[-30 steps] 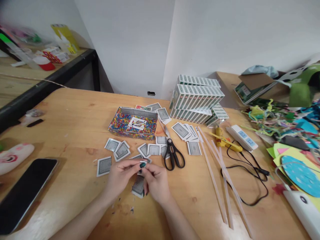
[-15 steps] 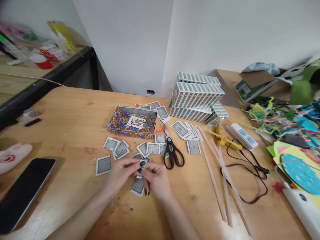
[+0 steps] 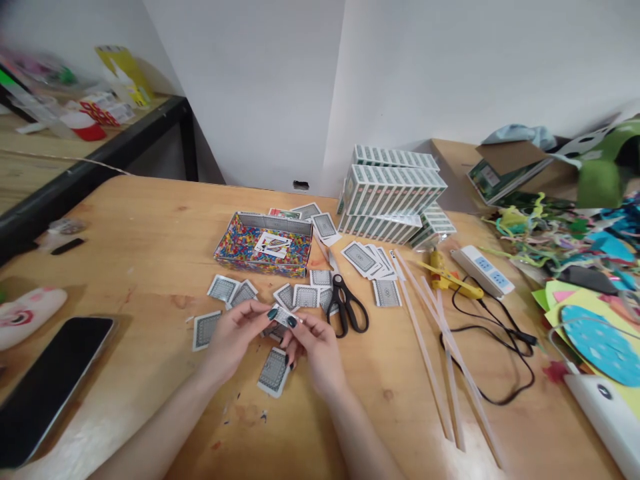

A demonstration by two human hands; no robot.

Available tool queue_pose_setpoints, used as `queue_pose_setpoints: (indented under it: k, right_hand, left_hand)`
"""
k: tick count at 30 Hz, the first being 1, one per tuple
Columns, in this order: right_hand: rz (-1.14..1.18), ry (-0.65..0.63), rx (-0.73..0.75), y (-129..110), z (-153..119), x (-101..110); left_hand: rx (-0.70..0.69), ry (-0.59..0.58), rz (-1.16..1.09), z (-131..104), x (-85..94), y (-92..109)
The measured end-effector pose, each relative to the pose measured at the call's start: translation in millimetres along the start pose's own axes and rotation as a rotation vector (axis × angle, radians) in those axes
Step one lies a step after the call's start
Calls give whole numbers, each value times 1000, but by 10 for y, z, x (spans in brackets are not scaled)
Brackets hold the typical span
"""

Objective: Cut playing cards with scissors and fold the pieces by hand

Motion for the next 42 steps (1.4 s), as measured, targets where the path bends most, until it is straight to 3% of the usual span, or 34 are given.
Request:
queue_pose_setpoints:
  k: [4,8,20,25,32,42]
  right_hand:
    - [9,-2,-5,-56,-7,9]
    - [20,-28,-21,-60,-8,1]
    - [73,-55,57,-63,55,32]
    - [101,-73,62,-58,68,25]
    - [28,-69,107,-39,102,30]
    - [-233,-20,204,-120,85,18]
  left_hand:
    - [-119,-151,135,-23,-68,124]
    - [-142,-242,254,-37,-100,139]
    - [-359,-145,389,-100,-72,237]
    - [-339,-118,349,-91,-60,235]
    - [-98,-172,123,51,-38,35]
    - [-201,-152,301,20,-99,73]
Point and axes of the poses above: each hand's wrist, its own z-axis towards the middle knuckle, its own x-axis out of the back of the hand, y = z × x, the point moved 7 cm from there along z, towards the middle knuckle, and after that the axes turned 10 degrees about x, right-handed, at the moved point
